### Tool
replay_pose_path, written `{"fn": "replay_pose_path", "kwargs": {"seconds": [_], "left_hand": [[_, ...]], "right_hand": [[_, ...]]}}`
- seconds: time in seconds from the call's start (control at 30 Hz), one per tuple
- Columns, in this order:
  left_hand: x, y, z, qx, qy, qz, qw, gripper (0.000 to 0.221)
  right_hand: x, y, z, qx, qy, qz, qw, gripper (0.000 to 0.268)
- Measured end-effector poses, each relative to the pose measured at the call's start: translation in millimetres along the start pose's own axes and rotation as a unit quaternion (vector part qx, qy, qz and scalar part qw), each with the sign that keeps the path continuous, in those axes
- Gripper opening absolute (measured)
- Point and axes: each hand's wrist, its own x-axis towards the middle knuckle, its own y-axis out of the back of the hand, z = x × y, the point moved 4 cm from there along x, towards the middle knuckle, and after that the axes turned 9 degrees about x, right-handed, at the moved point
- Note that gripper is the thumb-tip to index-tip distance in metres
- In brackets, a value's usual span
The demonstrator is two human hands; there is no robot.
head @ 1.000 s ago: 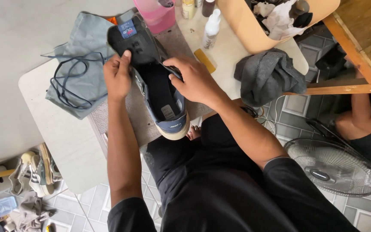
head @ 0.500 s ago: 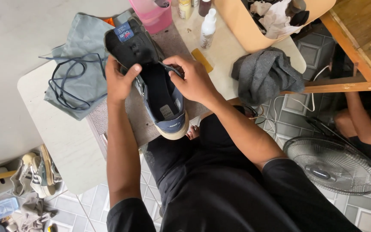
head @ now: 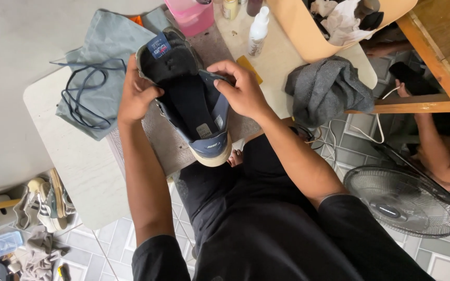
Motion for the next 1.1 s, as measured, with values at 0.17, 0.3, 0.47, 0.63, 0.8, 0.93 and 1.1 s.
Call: {"fn": "replay_pose_path", "kwargs": {"seconds": [0.17, 0.3, 0.47, 0.63, 0.8, 0.93, 1.1], "left_hand": [[5.8, -20.6, 49.0, 0.097, -0.046, -0.023, 0.994, 0.043], [3.2, -24.7, 52.6, 0.025, -0.085, -0.061, 0.994, 0.027], [-0.1, -26.7, 59.5, 0.056, -0.063, -0.059, 0.995, 0.031], [1.5, -28.8, 66.8, 0.077, -0.047, -0.055, 0.994, 0.035], [-0.9, -33.0, 76.1, 0.059, -0.041, -0.067, 0.995, 0.042], [0.1, -31.1, 73.6, 0.021, -0.033, -0.076, 0.996, 0.039], [-0.8, -24.5, 63.2, 0.026, -0.023, -0.094, 0.995, 0.021]], "right_hand": [[-4.7, 3.2, -9.1, 0.022, 0.006, 0.000, 1.000, 0.014], [-6.5, -1.0, -23.3, -0.004, 0.056, -0.019, 0.998, 0.012], [-5.6, -6.8, -30.4, -0.103, 0.073, -0.095, 0.987, 0.030], [2.7, -12.5, -56.2, -0.173, -0.020, -0.190, 0.966, 0.059], [7.4, -16.8, -57.8, -0.236, -0.077, -0.247, 0.937, 0.069], [6.0, -14.6, -58.6, -0.227, -0.094, -0.249, 0.937, 0.067], [3.0, -10.4, -59.8, -0.141, 0.056, -0.183, 0.971, 0.040]]}}
